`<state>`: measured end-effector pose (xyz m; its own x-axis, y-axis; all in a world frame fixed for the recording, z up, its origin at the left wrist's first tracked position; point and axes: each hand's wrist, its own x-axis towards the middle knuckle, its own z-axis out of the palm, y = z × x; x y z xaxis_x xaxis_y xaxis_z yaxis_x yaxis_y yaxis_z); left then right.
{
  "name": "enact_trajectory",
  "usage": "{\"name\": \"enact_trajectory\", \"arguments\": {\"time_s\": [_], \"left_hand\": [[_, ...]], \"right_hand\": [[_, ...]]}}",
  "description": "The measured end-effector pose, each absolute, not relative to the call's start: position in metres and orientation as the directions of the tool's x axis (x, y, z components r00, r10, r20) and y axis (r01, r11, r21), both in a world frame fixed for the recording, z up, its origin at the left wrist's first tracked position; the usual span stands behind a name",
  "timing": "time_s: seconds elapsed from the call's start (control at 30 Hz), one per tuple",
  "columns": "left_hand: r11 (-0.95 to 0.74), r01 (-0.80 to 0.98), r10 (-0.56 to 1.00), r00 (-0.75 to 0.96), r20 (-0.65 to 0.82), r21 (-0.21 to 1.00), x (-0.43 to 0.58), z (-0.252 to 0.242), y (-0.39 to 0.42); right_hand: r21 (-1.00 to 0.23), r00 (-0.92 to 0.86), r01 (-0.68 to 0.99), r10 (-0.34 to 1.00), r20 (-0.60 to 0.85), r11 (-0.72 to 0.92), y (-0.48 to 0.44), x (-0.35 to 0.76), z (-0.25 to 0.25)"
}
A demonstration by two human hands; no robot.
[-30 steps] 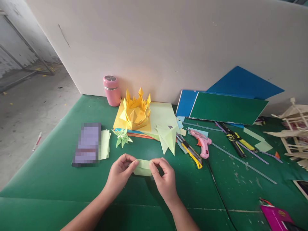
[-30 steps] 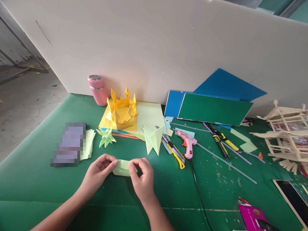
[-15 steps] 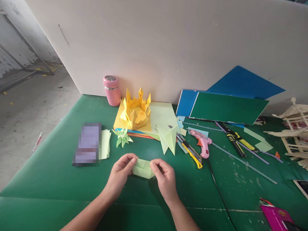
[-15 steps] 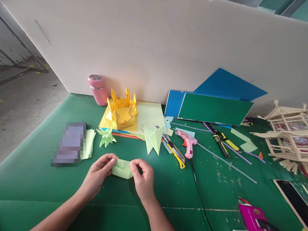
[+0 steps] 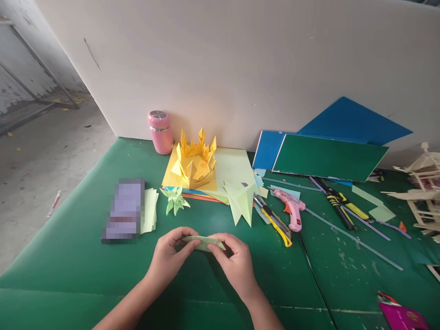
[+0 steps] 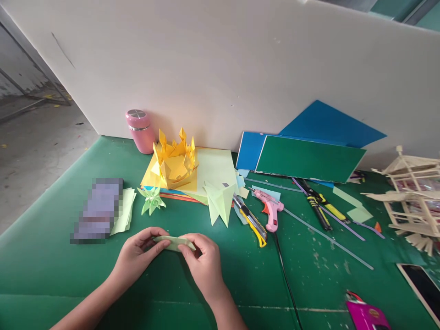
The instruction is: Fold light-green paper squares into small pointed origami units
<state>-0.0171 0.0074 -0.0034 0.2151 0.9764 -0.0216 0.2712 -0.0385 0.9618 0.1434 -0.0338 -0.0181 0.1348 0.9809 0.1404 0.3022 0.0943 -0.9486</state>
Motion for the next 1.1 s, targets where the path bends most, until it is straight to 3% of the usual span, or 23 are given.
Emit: {"name": "enact_trajectory", "arguments": {"time_s": [0.13, 0.27, 0.47, 0.8, 0.97, 1.1], "left_hand": [[-0.472, 0.376, 0.836, 0.477, 0.269, 0.798, -0.026, -0.004, 0.012], [-0.694, 0.413, 0.671, 0.668, 0.321, 0.59, -0.033, -0.003, 0.018], [-0.714, 0.459, 0.635, 0.742, 0.214, 0.529, -0.038, 0.005, 0.021], [-0.737, 0.588, 0.655, 0.742, 0.142, 0.332, -0.034, 0.002, 0.0], [-0.748, 0.546, 0.638, 0.748, 0.185, 0.377, -0.036, -0.001, 0.0], [-0.714, 0.539, 0.664, 0.725, 0.186, 0.447, -0.037, -0.004, 0.003]], "right_hand": [[-0.891, 0.075, 0.366, 0.946, 0.316, 0.269, -0.032, 0.151, -0.018], [-0.778, -0.064, 0.496, 0.91, 0.41, 0.386, -0.03, 0.157, -0.021], [-0.615, -0.231, 0.634, 0.874, 0.428, 0.469, -0.031, 0.159, -0.02], [-0.494, -0.212, 0.762, 0.882, 0.421, 0.419, -0.037, 0.175, -0.017], [-0.561, -0.164, 0.706, 0.87, 0.465, 0.432, -0.036, 0.168, -0.012], [-0.642, -0.342, 0.599, 0.878, 0.335, 0.478, -0.034, 0.159, -0.009]]}}
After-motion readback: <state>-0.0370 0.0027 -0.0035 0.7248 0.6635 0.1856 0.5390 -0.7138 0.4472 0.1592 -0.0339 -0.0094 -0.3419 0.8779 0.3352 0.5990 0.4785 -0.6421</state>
